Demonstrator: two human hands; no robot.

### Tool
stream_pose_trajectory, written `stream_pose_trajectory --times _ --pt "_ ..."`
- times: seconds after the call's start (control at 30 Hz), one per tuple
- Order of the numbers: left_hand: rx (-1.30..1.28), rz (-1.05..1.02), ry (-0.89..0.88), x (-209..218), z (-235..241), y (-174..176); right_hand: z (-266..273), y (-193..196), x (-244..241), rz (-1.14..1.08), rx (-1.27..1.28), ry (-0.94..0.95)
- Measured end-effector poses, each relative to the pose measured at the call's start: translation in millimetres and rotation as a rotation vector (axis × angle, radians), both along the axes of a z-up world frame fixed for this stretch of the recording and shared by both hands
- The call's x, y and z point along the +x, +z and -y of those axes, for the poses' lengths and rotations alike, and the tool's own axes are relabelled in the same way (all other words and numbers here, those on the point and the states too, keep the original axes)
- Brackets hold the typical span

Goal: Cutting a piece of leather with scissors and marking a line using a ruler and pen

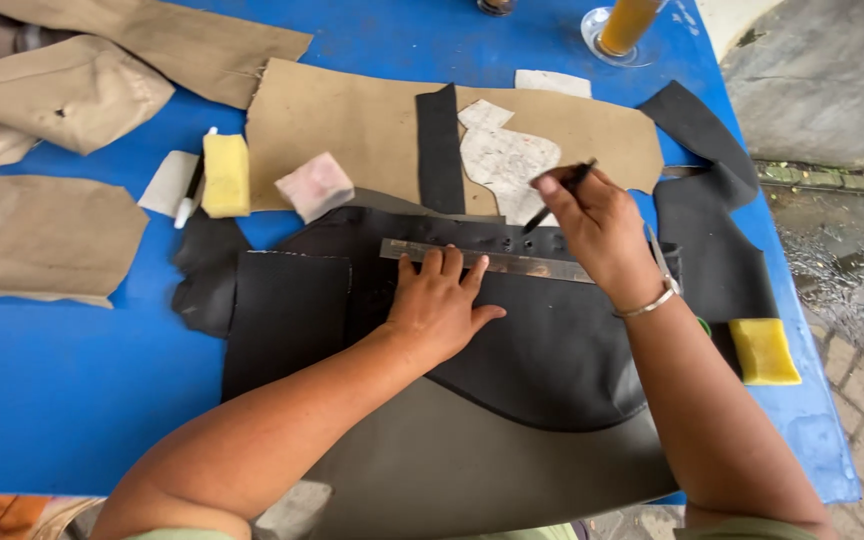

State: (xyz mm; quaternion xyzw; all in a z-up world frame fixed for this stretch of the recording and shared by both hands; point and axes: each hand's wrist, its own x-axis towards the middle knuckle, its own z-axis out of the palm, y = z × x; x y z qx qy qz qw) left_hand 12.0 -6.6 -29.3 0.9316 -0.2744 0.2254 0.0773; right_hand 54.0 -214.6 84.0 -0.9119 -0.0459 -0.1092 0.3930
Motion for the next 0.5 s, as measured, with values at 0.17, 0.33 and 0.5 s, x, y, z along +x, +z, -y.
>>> stream_pose_trajectory --times 0.17,0.33,0.5 --pt "-0.017 0.049 0.056 2 4 -12 -70 -5 21 -0.226 0.420 0.073" --pt "-0.035 0.017 0.056 1 5 -13 -116 -20 29 -0.274 0.346 0.149" --pt "-0.107 0.048 0.013 5 5 -13 -127 -44 33 -0.212 0.297 0.166"
